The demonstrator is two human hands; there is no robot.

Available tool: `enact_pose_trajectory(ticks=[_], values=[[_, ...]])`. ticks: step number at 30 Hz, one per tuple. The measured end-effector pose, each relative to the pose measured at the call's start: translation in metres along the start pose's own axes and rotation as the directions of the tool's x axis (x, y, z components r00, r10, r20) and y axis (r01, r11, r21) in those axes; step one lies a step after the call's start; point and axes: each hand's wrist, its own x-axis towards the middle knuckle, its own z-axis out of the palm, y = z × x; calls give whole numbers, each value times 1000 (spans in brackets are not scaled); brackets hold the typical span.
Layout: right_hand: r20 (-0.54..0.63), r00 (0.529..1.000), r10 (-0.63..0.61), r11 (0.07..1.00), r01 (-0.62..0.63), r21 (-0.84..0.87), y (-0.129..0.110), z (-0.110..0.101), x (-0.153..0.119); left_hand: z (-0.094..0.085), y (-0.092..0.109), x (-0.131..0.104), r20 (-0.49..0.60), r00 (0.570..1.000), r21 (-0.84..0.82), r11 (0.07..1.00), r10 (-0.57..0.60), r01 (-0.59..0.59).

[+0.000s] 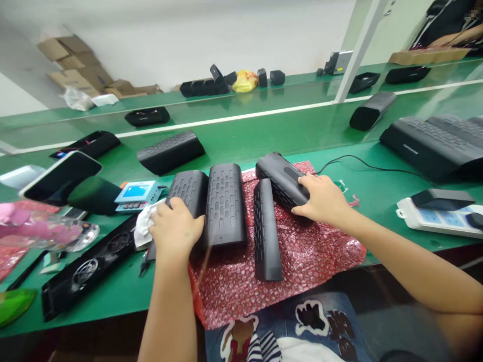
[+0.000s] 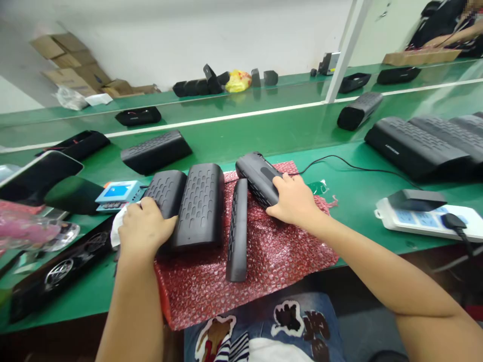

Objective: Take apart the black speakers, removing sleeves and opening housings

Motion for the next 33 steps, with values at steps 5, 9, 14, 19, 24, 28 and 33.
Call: enact_pose_trajectory(ticks=[5,9,14,19,24,28,33], values=[[7,998,62,997,-62,52,18,-2,5,-1,-1,-3,1,1000,-3,1000,1,-1],[28,987,157,987,-157,11,23,1,7,-2,-5,-1,21,1000,-35,999,6,-5],[60,974,217,976,-217,-15,26,2,10,-5,-20,7,57,998,-130,992,12,-5],[53,968,245,967,-248,56,37,3,14,-5,-43,20,91,996,-278,961,16,10],[69,962,263,963,-267,50,42,6,17,-5,-54,26,109,994,-353,935,19,20],[70,958,278,959,-281,42,45,7,18,-3,-57,27,105,994,-374,927,25,16],[58,964,258,963,-262,67,47,8,17,-3,-58,28,112,994,-396,918,15,31]])
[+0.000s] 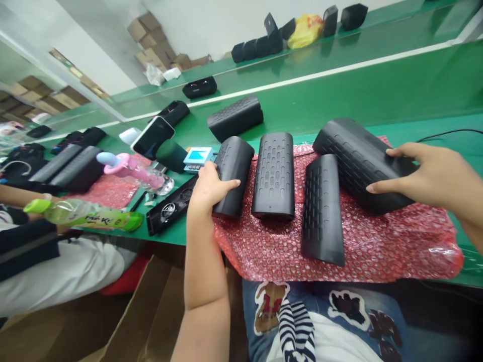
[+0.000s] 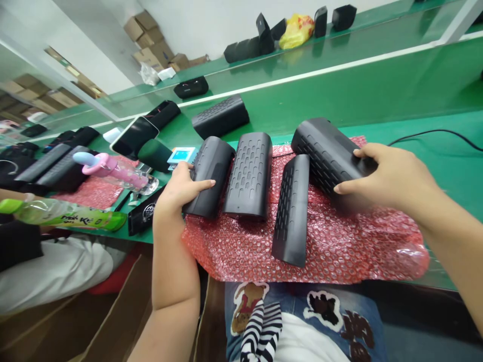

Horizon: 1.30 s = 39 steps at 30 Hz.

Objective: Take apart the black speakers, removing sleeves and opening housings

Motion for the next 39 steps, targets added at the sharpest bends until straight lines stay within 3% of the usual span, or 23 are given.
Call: enact_pose_trajectory(ticks=[16,20,28,39], values=[[-16,1000,-21,998,21,51,4,0,4,1,4,-4,-10,1000,37,999,1,-1],[-27,999,-30,998,31,49,2,1,2,5,12,-10,-30,999,97,995,15,-12],[-42,998,-44,997,47,67,2,2,2,31,45,-32,-128,988,359,933,88,-37],[-43,999,-13,985,21,171,2,-4,6,32,46,-36,-137,985,378,924,108,-48]])
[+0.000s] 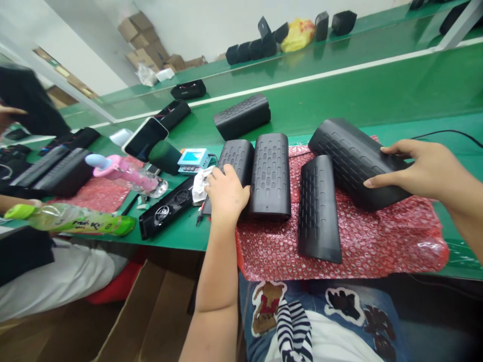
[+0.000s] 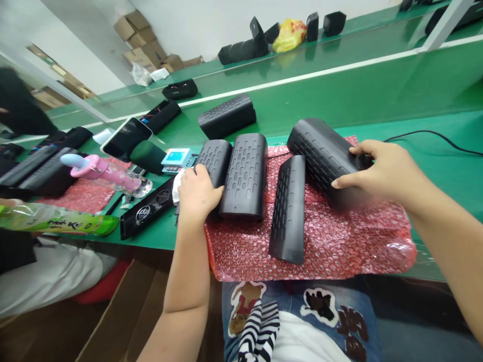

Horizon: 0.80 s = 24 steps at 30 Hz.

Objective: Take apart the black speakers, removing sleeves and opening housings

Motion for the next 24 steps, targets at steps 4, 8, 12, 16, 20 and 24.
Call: enact_pose_trajectory(ticks=[4,8,12,16,20,24], values=[[3,1000,4,1000,-4,28,-1,-1,-1,0,1,0,10,1000,-22,1000,5,-5],[11,999,-32,998,32,-57,-4,1,-5,1,0,1,7,1000,-27,1000,6,-5],[7,1000,21,998,-21,63,-5,-2,-3,0,0,0,7,1000,-28,1000,10,-10],[16,999,51,983,-53,173,-5,-7,1,-1,0,-1,8,1000,-34,999,7,-7],[64,992,108,931,-124,342,1,-11,5,0,-1,-1,-6,1000,-35,999,17,-18],[203,968,145,849,-227,477,13,-15,13,3,-3,0,-31,999,-33,999,24,-25]])
